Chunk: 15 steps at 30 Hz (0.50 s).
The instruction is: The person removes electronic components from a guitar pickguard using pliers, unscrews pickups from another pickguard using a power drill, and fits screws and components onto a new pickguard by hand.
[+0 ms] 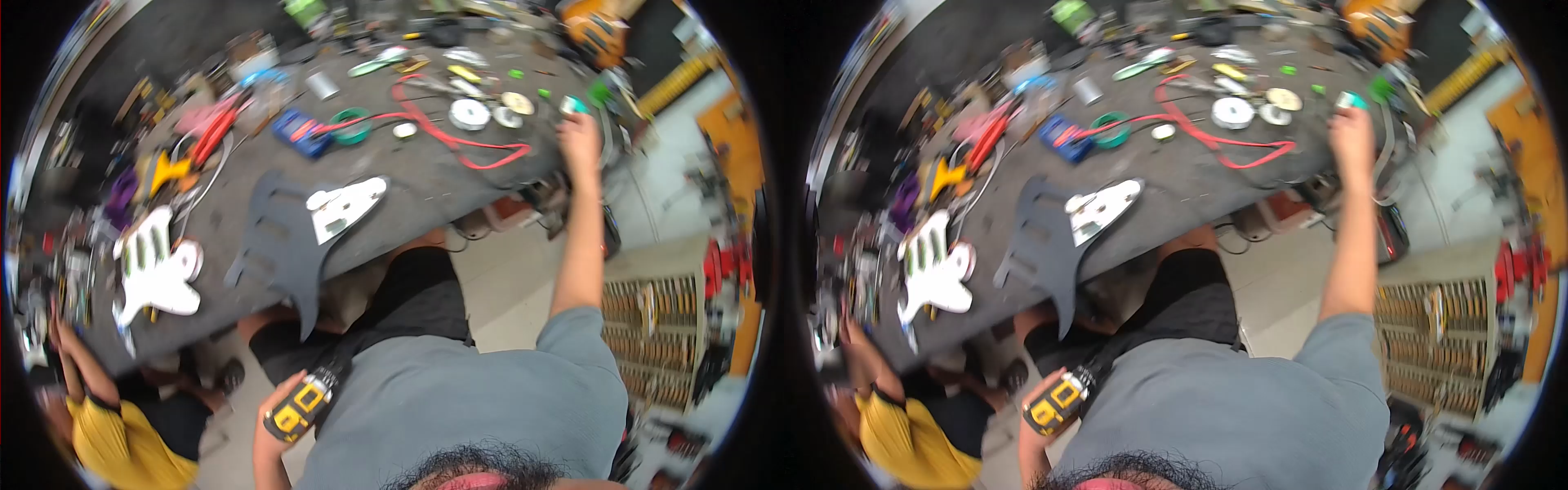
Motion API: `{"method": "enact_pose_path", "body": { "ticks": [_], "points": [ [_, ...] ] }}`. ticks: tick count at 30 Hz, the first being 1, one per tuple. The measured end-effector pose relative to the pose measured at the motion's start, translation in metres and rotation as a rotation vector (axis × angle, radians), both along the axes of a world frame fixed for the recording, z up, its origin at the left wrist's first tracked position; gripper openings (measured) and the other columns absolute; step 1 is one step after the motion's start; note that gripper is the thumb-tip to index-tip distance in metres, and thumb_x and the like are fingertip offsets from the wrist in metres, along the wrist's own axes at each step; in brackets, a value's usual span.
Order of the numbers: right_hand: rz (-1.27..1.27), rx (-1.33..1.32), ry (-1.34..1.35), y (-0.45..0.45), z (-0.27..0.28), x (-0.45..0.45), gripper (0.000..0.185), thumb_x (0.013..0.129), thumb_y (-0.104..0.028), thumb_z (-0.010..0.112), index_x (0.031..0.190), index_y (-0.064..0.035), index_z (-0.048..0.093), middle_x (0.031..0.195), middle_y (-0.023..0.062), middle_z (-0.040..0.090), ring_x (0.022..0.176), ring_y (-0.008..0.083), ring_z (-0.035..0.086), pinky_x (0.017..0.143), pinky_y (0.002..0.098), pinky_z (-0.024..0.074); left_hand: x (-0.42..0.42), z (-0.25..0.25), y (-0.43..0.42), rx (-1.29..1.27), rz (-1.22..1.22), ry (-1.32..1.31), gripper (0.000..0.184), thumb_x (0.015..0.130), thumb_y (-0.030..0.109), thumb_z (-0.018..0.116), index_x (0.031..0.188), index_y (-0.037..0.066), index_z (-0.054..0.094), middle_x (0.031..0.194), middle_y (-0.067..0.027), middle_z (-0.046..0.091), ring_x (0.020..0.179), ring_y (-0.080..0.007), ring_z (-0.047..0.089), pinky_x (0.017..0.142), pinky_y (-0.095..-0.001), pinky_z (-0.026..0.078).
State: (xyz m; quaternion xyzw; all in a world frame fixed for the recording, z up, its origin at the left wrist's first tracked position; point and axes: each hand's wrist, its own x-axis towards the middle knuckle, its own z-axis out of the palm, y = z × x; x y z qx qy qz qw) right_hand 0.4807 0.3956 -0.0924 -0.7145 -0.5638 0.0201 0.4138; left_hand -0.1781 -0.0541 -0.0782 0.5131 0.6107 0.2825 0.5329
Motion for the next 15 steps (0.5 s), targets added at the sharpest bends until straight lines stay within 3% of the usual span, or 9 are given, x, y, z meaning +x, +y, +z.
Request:
{"method": "enact_pose_path", "body": {
  "ticks": [1,2,3,6,7,9,12,15],
  "points": [
    [0.063,-0.003,0.486,-0.02,0.026,-0.02,0.043,0.104,-0.015,0.065,0.144,0.0015,0.065,0.111,0.0118,0.077,0.097,0.0221,0.072,0.09,0.0356,0.0569,0.008,0.015,0.004,0.0,0.075,-0.085,0.079,0.074,0.002,0.095,0.149,-0.001,0.068,0.144,-0.0156,0.074,0.127,-0.0226,0.074,0.115,-0.0365,0.054],
    [0.361,0.158,0.989,-0.019,0.011,0.009,0.049,0.109,-0.009,0.064,0.156,0.002,0.055,0.116,0.0111,0.074,0.099,0.0188,0.07,0.091,0.0313,0.0556,0.005,0.021,0.007,0.112,-0.015,-0.057,0.081,0.077,0.001,0.095,0.152,-0.003,0.064,0.142,-0.0149,0.073,0.125,-0.0212,0.072,0.112,-0.0337,0.054],
    [0.629,0.187,1.242,-0.015,-0.002,0.04,0.046,0.112,-0.003,0.06,0.157,0.0006,0.053,0.124,0.0138,0.07,0.103,0.0195,0.066,0.095,0.0319,0.0547,0.006,0.026,0.009,0.175,-0.026,-0.099,0.078,0.08,0.003,0.095,0.151,-0.004,0.065,0.147,-0.0146,0.072,0.127,-0.0218,0.072,0.112,-0.0338,0.054],
    [0.771,0.195,1.278,-0.053,0.035,-0.02,0.045,0.117,-0.006,0.05,0.16,0.0053,0.048,0.123,0.0074,0.056,0.106,0.0183,0.054,0.1,0.0333,0.0489,0.009,0.03,0.012,0.396,-0.024,-0.114,0.077,0.08,0.005,0.096,0.15,-0.002,0.067,0.149,-0.0155,0.072,0.13,-0.0257,0.072,0.113,-0.0359,0.055],
    [0.799,0.176,1.343,-0.069,0.054,-0.054,0.038,0.119,-0.013,0.048,0.153,0.0048,0.053,0.115,0.0057,0.054,0.101,0.0174,0.051,0.095,0.0331,0.0474,0.007,0.033,0.014,0.441,-0.042,-0.132,0.079,0.079,0.005,0.097,0.151,-0.002,0.066,0.15,-0.0156,0.071,0.131,-0.0263,0.072,0.113,-0.0364,0.055],
    [1.174,0.063,1.367,-0.085,0.076,-0.104,0.031,0.121,-0.025,0.051,0.137,-0.0004,0.063,0.103,0.0049,0.053,0.092,0.0156,0.05,0.083,0.0318,0.0447,0.008,0.039,0.013,0.581,-0.028,-0.118,0.084,0.076,0.007,0.099,0.152,0.0,0.065,0.153,-0.0152,0.069,0.133,-0.0271,0.072,0.114,-0.0371,0.055],
    [1.229,-0.014,1.461,-0.142,0.109,-0.238,0.031,0.122,-0.03,0.05,0.125,-0.0037,0.066,0.091,0.0029,0.05,0.082,0.0156,0.049,0.075,0.0339,0.0443,0.024,0.043,0.017,0.777,0.061,-0.119,0.091,0.077,0.011,0.102,0.158,0.002,0.06,0.145,-0.015,0.072,0.124,-0.0255,0.074,0.109,-0.0361,0.059],
    [1.266,-0.19,1.551,-0.212,0.118,-0.369,0.043,0.124,-0.039,0.035,0.115,-0.0064,0.062,0.094,0.0137,0.07,0.093,0.031,0.072,0.088,0.045,0.0566,0.035,0.018,0.011,0.622,0.122,-0.324,0.079,0.086,0.011,0.093,0.157,0.001,0.059,0.127,-0.0162,0.075,0.109,-0.0276,0.077,0.095,-0.0365,0.061]
  ]
}}
